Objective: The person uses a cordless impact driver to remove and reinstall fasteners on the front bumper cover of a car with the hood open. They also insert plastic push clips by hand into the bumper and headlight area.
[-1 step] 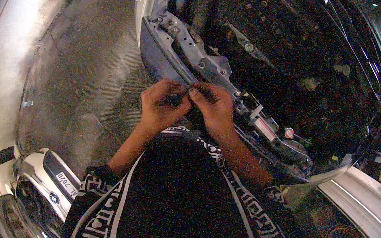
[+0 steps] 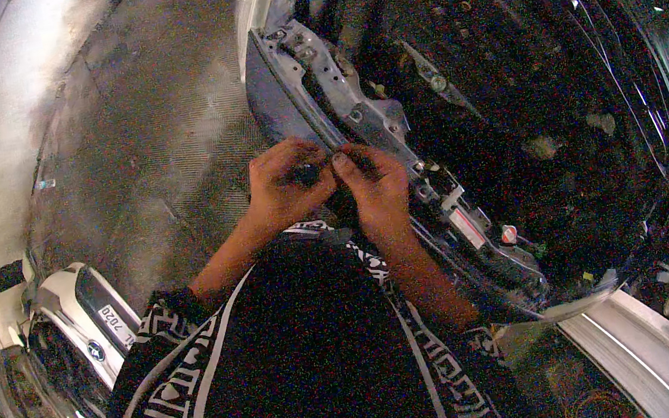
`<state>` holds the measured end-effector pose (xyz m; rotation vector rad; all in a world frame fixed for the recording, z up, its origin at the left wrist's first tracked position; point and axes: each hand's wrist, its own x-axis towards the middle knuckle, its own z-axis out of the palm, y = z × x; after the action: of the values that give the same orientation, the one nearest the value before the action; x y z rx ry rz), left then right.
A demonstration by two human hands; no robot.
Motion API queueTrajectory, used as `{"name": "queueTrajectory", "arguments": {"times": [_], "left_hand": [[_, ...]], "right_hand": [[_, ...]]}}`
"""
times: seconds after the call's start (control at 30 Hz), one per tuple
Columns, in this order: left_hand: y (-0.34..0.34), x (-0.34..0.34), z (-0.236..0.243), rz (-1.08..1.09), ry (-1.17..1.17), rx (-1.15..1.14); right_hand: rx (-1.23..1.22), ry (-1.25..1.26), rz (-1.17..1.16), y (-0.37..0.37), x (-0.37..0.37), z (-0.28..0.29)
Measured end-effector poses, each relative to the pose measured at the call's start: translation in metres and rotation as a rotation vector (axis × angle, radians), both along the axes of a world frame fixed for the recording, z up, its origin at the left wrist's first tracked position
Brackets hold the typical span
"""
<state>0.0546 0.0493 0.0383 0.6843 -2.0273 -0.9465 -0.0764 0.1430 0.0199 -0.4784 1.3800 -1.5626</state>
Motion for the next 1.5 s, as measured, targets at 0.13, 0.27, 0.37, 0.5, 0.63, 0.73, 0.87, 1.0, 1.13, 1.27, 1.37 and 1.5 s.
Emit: {"name": "queueTrajectory", "arguments": {"times": [0.13, 0.27, 0.37, 0.5, 0.63, 0.73, 0.87, 1.0, 1.13, 1.27, 1.37, 1.5], "left_hand": [[-0.058, 0.012, -0.041, -0.106, 0.012, 0.081], [-0.128, 0.029, -0.083, -0.291, -0.076, 0.154], [-0.179, 0.040, -0.106, -0.304, -0.218, 0.056], [-0.249, 0.038, -0.134, -0.216, -0.483, -0.218], [-0.273, 0.026, -0.155, 0.067, -0.487, -0.186], [-0.277, 0.021, -0.165, 0.185, -0.361, -0.047], [-0.274, 0.016, -0.174, 0.282, -0.258, 0.020], [-0.278, 0.014, -0.177, 0.306, -0.247, 0.104], [-0.285, 0.014, -0.175, 0.292, -0.254, 0.119], [-0.289, 0.010, -0.175, 0.319, -0.241, 0.091], [-0.289, 0.009, -0.176, 0.306, -0.254, 0.113], [-0.288, 0.009, -0.177, 0.304, -0.237, 0.096]], "right_hand": [[0.129, -0.102, -0.091, -0.049, 0.026, -0.016], [0.146, -0.220, -0.330, -0.118, 0.050, -0.048], [0.187, -0.008, -0.339, -0.158, 0.045, -0.069], [0.437, 0.478, -0.194, -0.189, 0.021, -0.089], [0.460, 0.704, -0.077, -0.208, 0.014, -0.108], [0.556, 0.872, 0.046, -0.218, 0.009, -0.114], [0.507, 1.084, 0.188, -0.228, 0.003, -0.116], [0.529, 1.184, 0.292, -0.232, 0.001, -0.115], [0.364, 1.285, 0.325, -0.237, -0.001, -0.116], [0.319, 1.360, 0.423, -0.242, -0.006, -0.119], [0.319, 1.430, 0.503, -0.244, -0.009, -0.120], [0.330, 1.513, 0.589, -0.250, -0.009, -0.118]]}}
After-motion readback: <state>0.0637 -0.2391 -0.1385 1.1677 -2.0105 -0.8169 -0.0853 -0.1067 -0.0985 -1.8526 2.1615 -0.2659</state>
